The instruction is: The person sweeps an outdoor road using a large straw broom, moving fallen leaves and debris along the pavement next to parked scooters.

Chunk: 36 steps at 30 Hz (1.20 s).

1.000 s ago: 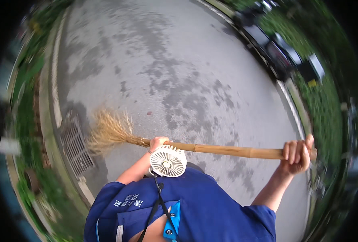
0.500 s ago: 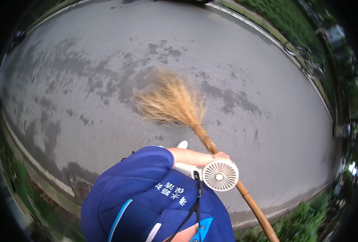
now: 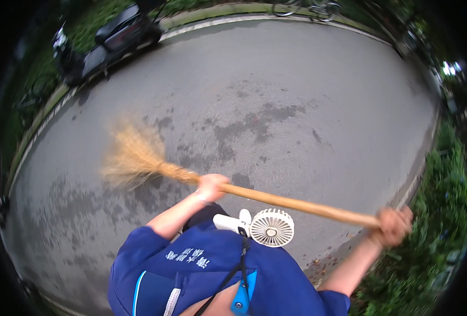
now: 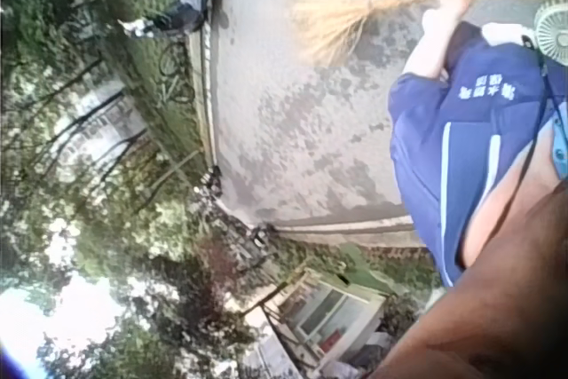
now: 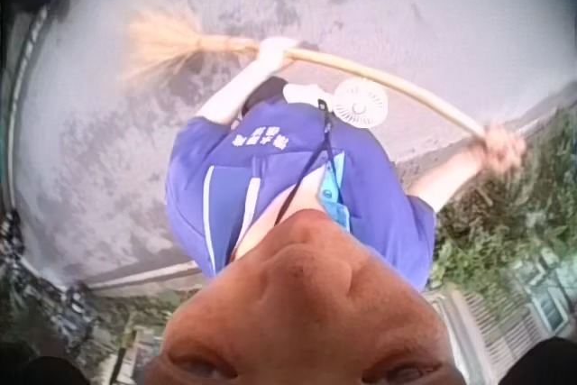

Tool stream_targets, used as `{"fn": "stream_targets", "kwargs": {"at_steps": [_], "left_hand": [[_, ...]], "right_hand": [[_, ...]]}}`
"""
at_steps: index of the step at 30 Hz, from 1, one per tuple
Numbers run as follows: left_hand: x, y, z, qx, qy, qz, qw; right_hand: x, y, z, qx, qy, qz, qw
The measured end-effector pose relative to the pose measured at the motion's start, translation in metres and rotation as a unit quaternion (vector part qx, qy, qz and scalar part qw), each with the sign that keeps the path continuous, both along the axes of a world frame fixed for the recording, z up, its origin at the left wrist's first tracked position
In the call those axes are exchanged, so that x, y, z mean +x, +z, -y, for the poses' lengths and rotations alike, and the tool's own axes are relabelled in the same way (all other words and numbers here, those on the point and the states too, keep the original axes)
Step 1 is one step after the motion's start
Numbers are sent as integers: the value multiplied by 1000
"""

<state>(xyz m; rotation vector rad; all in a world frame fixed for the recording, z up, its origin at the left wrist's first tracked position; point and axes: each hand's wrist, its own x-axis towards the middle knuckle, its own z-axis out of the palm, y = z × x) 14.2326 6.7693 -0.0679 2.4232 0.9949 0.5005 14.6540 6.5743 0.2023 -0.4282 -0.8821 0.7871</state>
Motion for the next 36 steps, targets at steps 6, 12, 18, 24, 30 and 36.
{"fn": "stream_targets", "kwargs": {"at_steps": [6, 12, 18, 24, 30, 36], "left_hand": [[-289, -135, -141, 13, 399, -183, 898], [-308, -182, -179, -142, 353, -240, 893], [-87, -168, -131, -35, 39, -37, 998], [141, -136, 48, -24, -347, -8, 937], [280, -102, 331, -47, -642, -30, 764], [332, 0, 511, 4, -764, 138, 631]], "right_hand": [[-272, -152, -251, -319, 141, 183, 919], [-340, -164, -262, -288, 133, 154, 936], [-249, -105, -64, -324, -151, 19, 934], [-321, -48, 184, -333, -525, -25, 783], [-389, 5, 299, -371, -744, 11, 555], [-397, 69, 413, -226, -840, 148, 470]]}}
